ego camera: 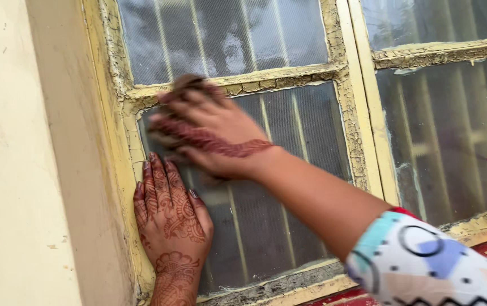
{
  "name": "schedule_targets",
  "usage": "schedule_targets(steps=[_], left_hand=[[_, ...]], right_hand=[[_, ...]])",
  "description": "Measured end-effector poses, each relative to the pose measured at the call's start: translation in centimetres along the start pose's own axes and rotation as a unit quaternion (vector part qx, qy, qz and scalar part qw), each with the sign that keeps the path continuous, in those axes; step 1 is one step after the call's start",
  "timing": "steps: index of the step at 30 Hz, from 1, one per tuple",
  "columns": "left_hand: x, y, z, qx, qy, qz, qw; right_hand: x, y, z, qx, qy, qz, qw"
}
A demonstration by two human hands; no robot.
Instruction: The person cleans a window frame and glass panes by wiping them with a cloth and spraying a liquid from a bottle.
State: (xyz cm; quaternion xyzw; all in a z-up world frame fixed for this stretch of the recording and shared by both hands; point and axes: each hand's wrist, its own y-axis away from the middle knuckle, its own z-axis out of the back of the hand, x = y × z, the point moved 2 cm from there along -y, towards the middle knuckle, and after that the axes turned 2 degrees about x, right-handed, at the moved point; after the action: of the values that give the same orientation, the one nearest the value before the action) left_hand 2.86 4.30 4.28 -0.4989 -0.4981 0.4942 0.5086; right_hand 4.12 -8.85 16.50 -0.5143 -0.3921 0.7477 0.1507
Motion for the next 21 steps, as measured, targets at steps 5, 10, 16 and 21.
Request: schedule_targets(steps=[5,10,16,21], left_hand=[[0.0,-0.2,0.1,-0.005,0.009,-0.004,1.0],[0.2,0.0,-0.4,0.02,-0.013,0.003,1.0],[0.7,0.9,0.1,-0.047,0.112,-0.016,0.992],[0.8,1.5,0.6,-0.084,0.148,-0.066,0.983]], right_hand=[[-5.0,9.0,2.6,-0.11,0.071,-0.097,0.987],[-4.7,12.8,2.7,-0.202,0.232,-0.284,0.908],[0.9,3.7,-1.4,-0.174,-0.174,-0.073,0.967],[3.6,2.4,-2.5,-0.054,-0.209,-0.033,0.976]])
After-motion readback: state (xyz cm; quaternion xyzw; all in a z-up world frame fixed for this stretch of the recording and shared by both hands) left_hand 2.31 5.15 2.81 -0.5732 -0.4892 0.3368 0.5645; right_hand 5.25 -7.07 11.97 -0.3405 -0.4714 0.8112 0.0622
